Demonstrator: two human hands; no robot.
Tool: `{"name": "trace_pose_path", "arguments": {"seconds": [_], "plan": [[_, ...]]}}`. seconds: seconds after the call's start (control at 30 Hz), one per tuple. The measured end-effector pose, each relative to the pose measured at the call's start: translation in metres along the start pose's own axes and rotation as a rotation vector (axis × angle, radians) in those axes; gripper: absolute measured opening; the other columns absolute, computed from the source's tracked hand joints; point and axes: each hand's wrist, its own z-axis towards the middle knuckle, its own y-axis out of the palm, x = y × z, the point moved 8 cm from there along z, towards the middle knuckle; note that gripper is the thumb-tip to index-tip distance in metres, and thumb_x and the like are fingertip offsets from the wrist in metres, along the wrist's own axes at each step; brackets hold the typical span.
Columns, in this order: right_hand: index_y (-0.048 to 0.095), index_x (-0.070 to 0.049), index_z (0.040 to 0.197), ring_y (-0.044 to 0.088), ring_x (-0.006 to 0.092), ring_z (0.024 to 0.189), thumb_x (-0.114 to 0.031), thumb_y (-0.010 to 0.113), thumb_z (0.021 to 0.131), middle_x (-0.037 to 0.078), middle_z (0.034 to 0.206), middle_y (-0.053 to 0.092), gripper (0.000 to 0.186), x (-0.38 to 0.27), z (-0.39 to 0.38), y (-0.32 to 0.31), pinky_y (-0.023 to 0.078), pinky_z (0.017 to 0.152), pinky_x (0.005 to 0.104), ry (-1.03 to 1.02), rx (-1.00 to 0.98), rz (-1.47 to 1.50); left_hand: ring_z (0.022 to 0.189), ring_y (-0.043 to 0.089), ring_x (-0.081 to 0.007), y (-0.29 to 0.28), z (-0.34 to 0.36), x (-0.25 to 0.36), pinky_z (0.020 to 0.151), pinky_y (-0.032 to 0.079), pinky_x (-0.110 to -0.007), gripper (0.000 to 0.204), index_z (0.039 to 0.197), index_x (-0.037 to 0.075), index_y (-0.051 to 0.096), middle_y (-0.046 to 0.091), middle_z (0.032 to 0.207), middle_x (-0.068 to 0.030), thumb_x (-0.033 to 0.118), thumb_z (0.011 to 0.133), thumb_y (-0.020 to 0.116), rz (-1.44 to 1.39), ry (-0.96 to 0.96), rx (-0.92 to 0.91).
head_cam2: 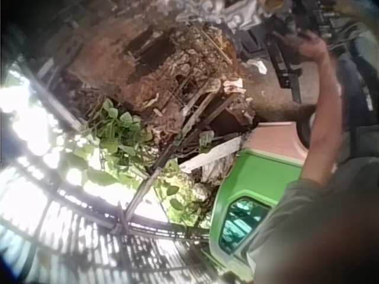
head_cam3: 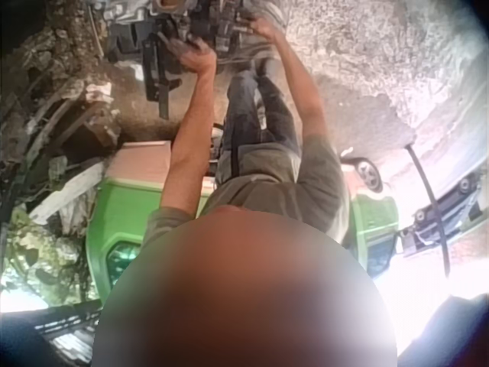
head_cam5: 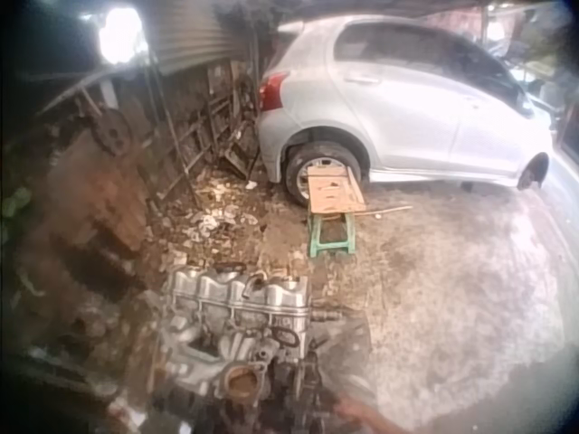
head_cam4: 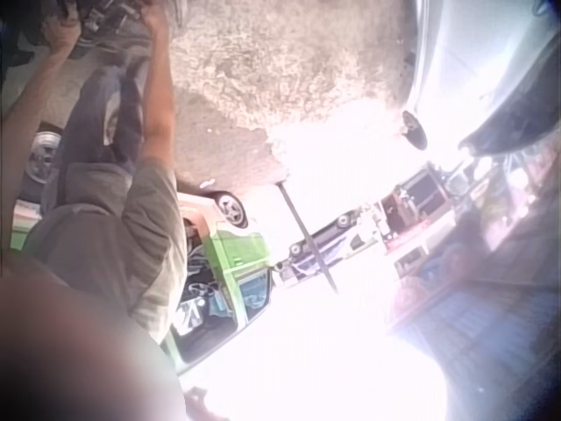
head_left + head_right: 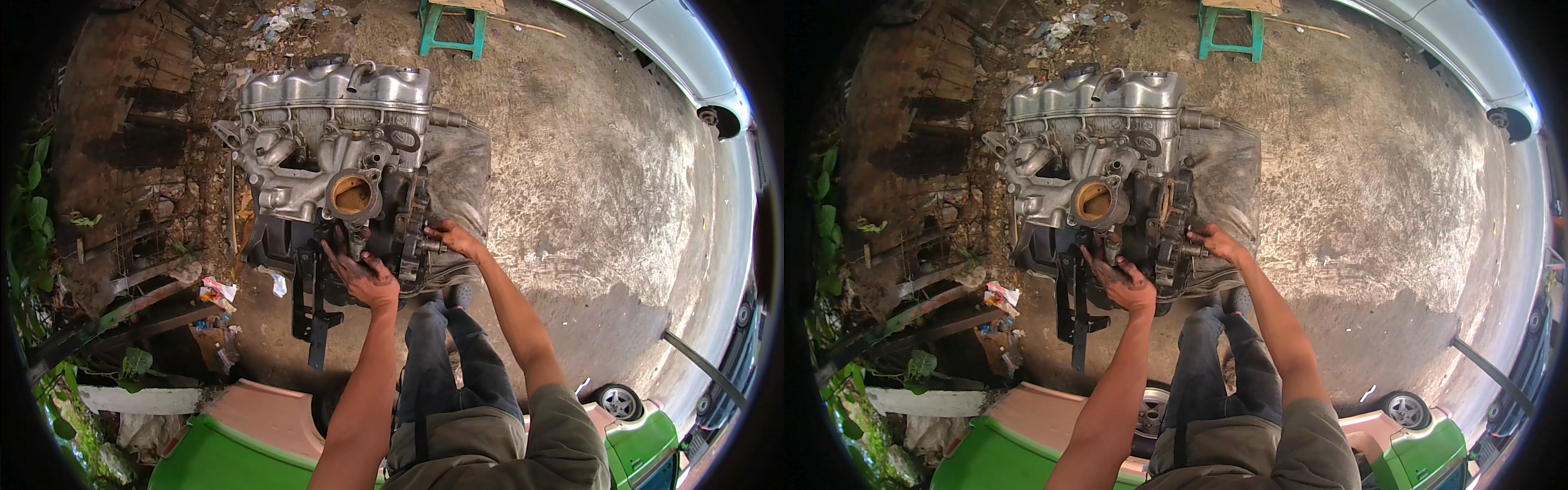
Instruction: The person uses a wrench to loosen and remove bolts from a car engine block resting on a cloth on the ground. The person then places the removed bolts on a nearby cardboard box.
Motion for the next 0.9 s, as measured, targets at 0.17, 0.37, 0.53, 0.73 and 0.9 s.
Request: {"name": "trace_pose_path", "arguments": {"seconds": [0.17, 0.37, 0.53, 0.73, 0.9], "plan": [[0.062, 0.007, 0.126, 0.06, 0.0306, 0.116, -0.052, 0.064, 0.094, 0.022, 0.121, 0.066, 0.066, -0.006, 0.0, -0.001, 0.044, 0.099, 0.0362, 0.03, -0.042, -0.074, 0.14, 0.036, -0.0468, 0.001, -0.001, -0.001, 0.114, 0.03, -0.059, 0.06, 0.141, -0.003, 0.043, 0.036, 0.152, -0.0294, 0.043, 0.104, 0.031, 0.0, -0.004, 0.005], [0.06, 0.007, 0.129, 0.056, 0.0318, 0.123, -0.053, 0.062, 0.095, 0.022, 0.129, 0.063, 0.068, -0.005, -0.001, -0.002, 0.043, 0.102, 0.0373, 0.057, -0.033, -0.089, 0.14, 0.037, -0.0463, 0.001, -0.001, -0.003, 0.114, 0.03, -0.059, 0.059, 0.143, 0.0, 0.043, 0.037, 0.152, -0.0284, 0.042, 0.104, 0.031, -0.004, 0.004, 0.009], [0.059, 0.006, 0.13, 0.056, 0.0303, 0.123, -0.054, 0.062, 0.095, 0.021, 0.128, 0.064, 0.069, 0.001, 0.004, 0.0, 0.043, 0.102, 0.0368, 0.085, -0.054, -0.084, 0.14, 0.037, -0.0456, 0.001, -0.001, -0.002, 0.114, 0.03, -0.058, 0.06, 0.145, 0.001, 0.043, 0.038, 0.152, -0.0277, 0.043, 0.104, 0.03, -0.002, 0.006, 0.015], [0.058, 0.003, 0.129, 0.058, 0.0178, 0.12, -0.043, 0.069, 0.094, 0.012, 0.125, 0.067, 0.059, 0.006, 0.0, -0.002, 0.048, 0.086, 0.0327, 0.222, -0.062, 0.255, 0.141, 0.037, -0.0455, 0.001, -0.001, -0.001, 0.114, 0.029, -0.058, 0.061, 0.145, 0.0, 0.043, 0.037, 0.152, -0.0279, 0.043, 0.104, 0.03, -0.014, 0.023, 0.018], [0.056, 0.0, 0.131, 0.062, 0.016, 0.104, -0.036, 0.07, 0.094, 0.007, 0.126, 0.066, 0.053, 0.009, -0.005, -0.001, 0.049, 0.071, 0.0278, 0.239, -0.05, 0.325, 0.142, 0.035, -0.045, 0.001, -0.002, -0.001, 0.113, 0.029, -0.059, 0.06, 0.144, -0.001, 0.042, 0.039, 0.151, -0.0275, 0.042, 0.104, 0.031, -0.03, -0.008, 0.008]]}}
